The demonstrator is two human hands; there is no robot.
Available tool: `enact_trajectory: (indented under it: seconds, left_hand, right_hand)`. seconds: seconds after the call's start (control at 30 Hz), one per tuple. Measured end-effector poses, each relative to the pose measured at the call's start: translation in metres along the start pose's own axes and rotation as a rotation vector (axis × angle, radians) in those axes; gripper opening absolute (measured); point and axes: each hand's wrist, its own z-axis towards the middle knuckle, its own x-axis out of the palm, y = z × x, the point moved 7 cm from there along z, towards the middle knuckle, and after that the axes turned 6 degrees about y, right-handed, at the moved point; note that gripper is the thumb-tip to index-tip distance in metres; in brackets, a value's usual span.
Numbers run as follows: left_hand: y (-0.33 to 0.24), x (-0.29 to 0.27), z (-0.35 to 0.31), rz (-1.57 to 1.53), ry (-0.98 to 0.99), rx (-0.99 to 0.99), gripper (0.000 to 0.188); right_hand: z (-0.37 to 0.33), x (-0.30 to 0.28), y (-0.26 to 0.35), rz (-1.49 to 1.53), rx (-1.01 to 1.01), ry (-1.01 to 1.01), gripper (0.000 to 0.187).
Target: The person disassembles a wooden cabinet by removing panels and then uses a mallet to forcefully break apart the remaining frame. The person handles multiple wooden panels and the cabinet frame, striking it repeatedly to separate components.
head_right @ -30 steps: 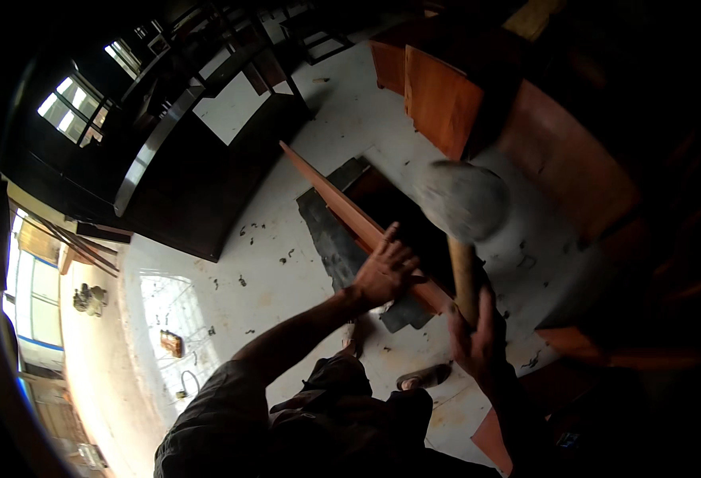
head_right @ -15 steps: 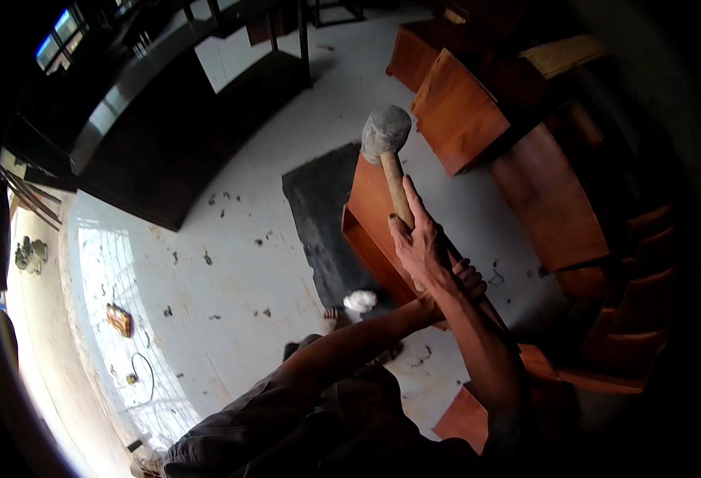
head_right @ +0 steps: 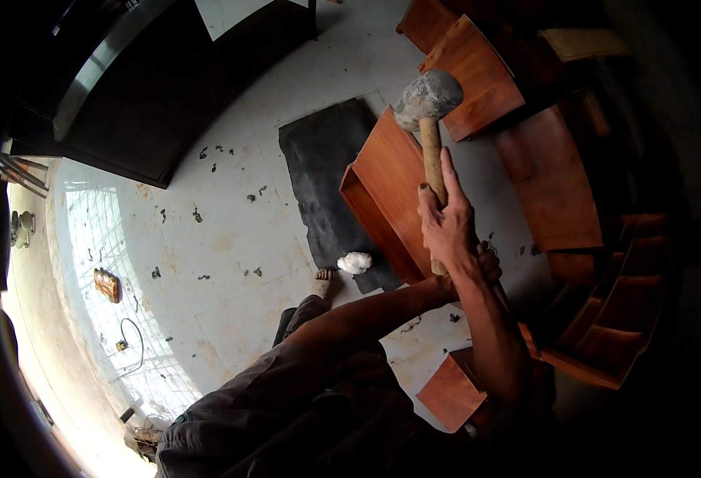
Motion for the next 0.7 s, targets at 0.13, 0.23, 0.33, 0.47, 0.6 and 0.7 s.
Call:
enact_trajectory:
  seconds: [0.13, 0.23, 0.33, 0.47, 0.6, 0.7]
  left_hand:
    - [-0.012, 0.006, -0.005, 0.107, 0.082, 0.007, 0.022]
    - [-0.014, 0.009, -0.003, 0.147, 0.051, 0.042, 0.023]
    - [-0.004, 0.004, -0.005, 0.152, 0.029, 0.059, 0.025]
    - [-0.021, 0.008, -0.01, 0.208, 0.003, 0.094, 0.026]
    - [-0.016, 0.011, -0.006, 0.205, 0.002, 0.114, 0.028]
    - [-0.021, 0.012, -0.003, 0.225, -0.004, 0.12, 0.029]
  right_hand:
    - [-0.019, -0.017, 0.029, -0.031, -0.078, -0.168, 0.065]
    - [-0.027, -0.012, 0.031, -0.055, -0.1, -0.204, 0.064]
    - [-0.016, 0.0, 0.005, -0.275, -0.134, -0.136, 0.064]
    - [-0.014, -0.005, 0.017, -0.209, -0.226, -0.171, 0.064]
    - [-0.028, -0.011, 0.026, -0.137, -0.167, -0.21, 0.064]
    - [-0.016, 0.0, 0.001, -0.207, -0.104, -0.118, 0.064]
